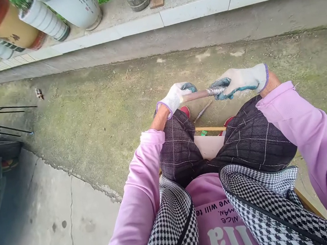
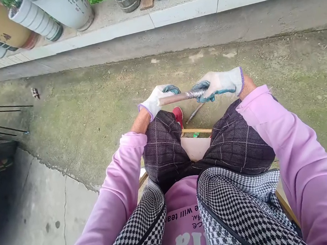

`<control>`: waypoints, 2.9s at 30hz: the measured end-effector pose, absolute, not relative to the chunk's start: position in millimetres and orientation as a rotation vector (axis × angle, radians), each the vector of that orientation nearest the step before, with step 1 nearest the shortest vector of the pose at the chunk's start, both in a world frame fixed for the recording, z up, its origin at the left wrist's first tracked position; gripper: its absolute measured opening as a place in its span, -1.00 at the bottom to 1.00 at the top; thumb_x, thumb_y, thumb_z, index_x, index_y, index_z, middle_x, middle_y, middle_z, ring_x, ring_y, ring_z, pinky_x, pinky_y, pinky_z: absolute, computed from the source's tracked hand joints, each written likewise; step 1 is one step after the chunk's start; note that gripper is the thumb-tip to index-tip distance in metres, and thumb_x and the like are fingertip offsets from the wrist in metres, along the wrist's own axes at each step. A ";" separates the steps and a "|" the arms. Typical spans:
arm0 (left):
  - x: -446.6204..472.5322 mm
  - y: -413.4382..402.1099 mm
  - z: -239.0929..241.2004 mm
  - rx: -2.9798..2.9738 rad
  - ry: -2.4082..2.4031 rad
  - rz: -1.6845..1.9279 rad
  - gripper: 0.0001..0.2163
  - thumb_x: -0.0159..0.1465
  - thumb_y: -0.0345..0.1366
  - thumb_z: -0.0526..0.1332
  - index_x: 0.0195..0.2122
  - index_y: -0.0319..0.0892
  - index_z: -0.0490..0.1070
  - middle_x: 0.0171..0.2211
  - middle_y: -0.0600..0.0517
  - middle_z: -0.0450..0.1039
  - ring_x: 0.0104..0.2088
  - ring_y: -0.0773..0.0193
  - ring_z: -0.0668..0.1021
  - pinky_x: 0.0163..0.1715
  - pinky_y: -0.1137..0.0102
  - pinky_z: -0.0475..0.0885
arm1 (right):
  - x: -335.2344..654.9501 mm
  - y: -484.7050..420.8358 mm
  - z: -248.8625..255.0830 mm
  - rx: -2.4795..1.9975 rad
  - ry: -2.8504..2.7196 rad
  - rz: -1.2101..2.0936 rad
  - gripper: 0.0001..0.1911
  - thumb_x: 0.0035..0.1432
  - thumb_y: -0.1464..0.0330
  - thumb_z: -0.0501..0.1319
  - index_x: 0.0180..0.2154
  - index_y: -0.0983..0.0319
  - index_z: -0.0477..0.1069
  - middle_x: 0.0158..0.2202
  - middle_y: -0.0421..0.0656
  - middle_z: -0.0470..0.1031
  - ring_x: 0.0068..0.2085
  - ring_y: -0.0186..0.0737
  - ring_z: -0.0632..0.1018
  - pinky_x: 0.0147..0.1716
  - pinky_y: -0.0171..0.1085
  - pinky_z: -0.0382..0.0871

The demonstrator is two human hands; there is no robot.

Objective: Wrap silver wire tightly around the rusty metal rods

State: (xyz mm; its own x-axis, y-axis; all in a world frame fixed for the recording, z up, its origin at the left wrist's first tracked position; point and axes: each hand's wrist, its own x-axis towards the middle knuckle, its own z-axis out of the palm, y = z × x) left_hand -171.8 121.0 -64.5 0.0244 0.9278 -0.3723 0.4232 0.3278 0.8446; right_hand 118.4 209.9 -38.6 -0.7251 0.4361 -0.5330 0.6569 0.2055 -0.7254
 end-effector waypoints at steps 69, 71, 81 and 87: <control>-145.4 112.9 -48.7 1.236 1.602 0.386 -0.79 0.35 -0.57 0.27 -0.27 -0.19 0.69 -0.55 0.17 0.43 -0.49 0.38 0.51 -0.36 0.52 0.42 | 100.3 208.4 -41.0 1.363 2.092 -2.193 -0.43 0.27 0.17 0.83 0.14 0.18 0.70 -0.30 -0.18 0.60 -0.42 -0.26 0.49 -0.48 -0.28 0.51; -142.9 111.9 -44.5 1.252 1.594 0.370 -0.79 0.34 -0.59 0.27 -0.27 -0.19 0.68 -0.55 0.17 0.44 -0.50 0.39 0.51 -0.39 0.54 0.39 | 101.6 206.7 -41.9 1.374 2.058 -2.274 -0.45 0.32 0.14 0.81 0.16 0.18 0.71 -0.32 -0.20 0.56 -0.42 -0.26 0.47 -0.49 -0.28 0.48; -142.6 106.7 -41.1 1.212 1.549 0.386 -0.78 0.46 -0.59 0.30 -0.23 -0.22 0.72 -0.52 0.15 0.51 -0.47 0.41 0.57 -0.31 0.56 0.47 | 79.7 228.6 -64.1 1.554 2.461 -0.728 -0.78 0.49 0.45 0.50 0.12 0.25 0.72 -0.02 0.14 0.73 0.01 0.14 0.68 0.06 -0.03 0.53; -165.2 117.8 -62.5 1.175 1.659 0.564 -0.82 0.38 -0.54 0.30 -0.25 -0.20 0.70 -0.42 0.13 0.60 -0.49 0.43 0.55 -0.36 0.52 0.43 | 103.0 222.2 -84.1 1.130 2.323 -0.757 -0.77 0.30 0.30 0.53 -0.01 0.10 0.81 -0.23 -0.07 0.73 -0.10 0.15 0.75 -0.10 -0.08 0.49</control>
State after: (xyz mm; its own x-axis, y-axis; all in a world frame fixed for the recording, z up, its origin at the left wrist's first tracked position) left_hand -165.2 117.8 -62.5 -0.0440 0.8924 -0.4492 0.4335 0.4221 0.7962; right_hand 103.0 222.2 -84.1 -0.5656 0.5659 -0.5999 0.8108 0.5147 -0.2789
